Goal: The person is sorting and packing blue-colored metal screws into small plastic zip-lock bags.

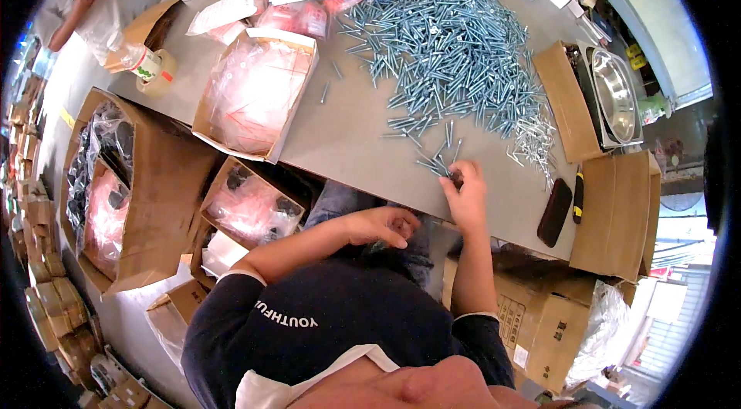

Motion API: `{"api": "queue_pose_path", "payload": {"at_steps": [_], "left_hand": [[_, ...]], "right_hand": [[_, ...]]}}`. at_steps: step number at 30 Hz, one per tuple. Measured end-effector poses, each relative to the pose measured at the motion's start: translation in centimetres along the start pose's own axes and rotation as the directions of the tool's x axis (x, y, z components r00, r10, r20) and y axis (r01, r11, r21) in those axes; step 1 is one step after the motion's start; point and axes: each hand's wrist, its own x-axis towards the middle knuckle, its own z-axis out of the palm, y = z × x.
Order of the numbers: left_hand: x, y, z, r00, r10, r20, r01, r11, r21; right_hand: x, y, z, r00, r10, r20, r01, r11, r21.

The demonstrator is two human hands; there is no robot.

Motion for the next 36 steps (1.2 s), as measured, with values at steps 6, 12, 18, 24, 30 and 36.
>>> {"api": "queue_pose_path", "payload": {"at_steps": [6, 12, 18, 24, 30, 36], "left_hand": [[0.6, 0.2, 0.4, 1.000, -0.013, -0.011, 0.012, 0.997, -0.083], [0.3, 0.9, 0.6, 0.999, -0.026, 0.031, 0.031, 0.981, -0.189], [0.4, 1.0, 0.9, 0.998, -0.036, 0.049, 0.047, 0.970, -0.240], [0.7, 1.2, 1.1, 0.997, -0.044, 0.058, 0.057, 0.970, -0.235], [1.2, 0.7, 1.1, 0.997, -0.057, 0.061, 0.069, 0.973, -0.222], [2.5, 0.5, 1.1, 0.986, -0.143, 0.087, 0.162, 0.946, -0.280]], "right_hand": [[0.0, 0.4, -0.1, 0.995, -0.100, -0.029, 0.098, 0.993, -0.067], [-0.4, 1.3, -0.7, 0.995, -0.102, -0.003, 0.102, 0.995, -0.003], [-0.9, 0.0, -1.3, 0.990, -0.127, -0.054, 0.122, 0.989, -0.080], [-0.8, 0.9, -1.5, 0.987, -0.161, 0.007, 0.160, 0.980, -0.120], [-2.6, 2.4, -2.3, 0.984, -0.165, -0.073, 0.144, 0.963, -0.230], [-3.4, 1.8, -3.0, 0.954, -0.293, 0.061, 0.299, 0.943, -0.147]]}}
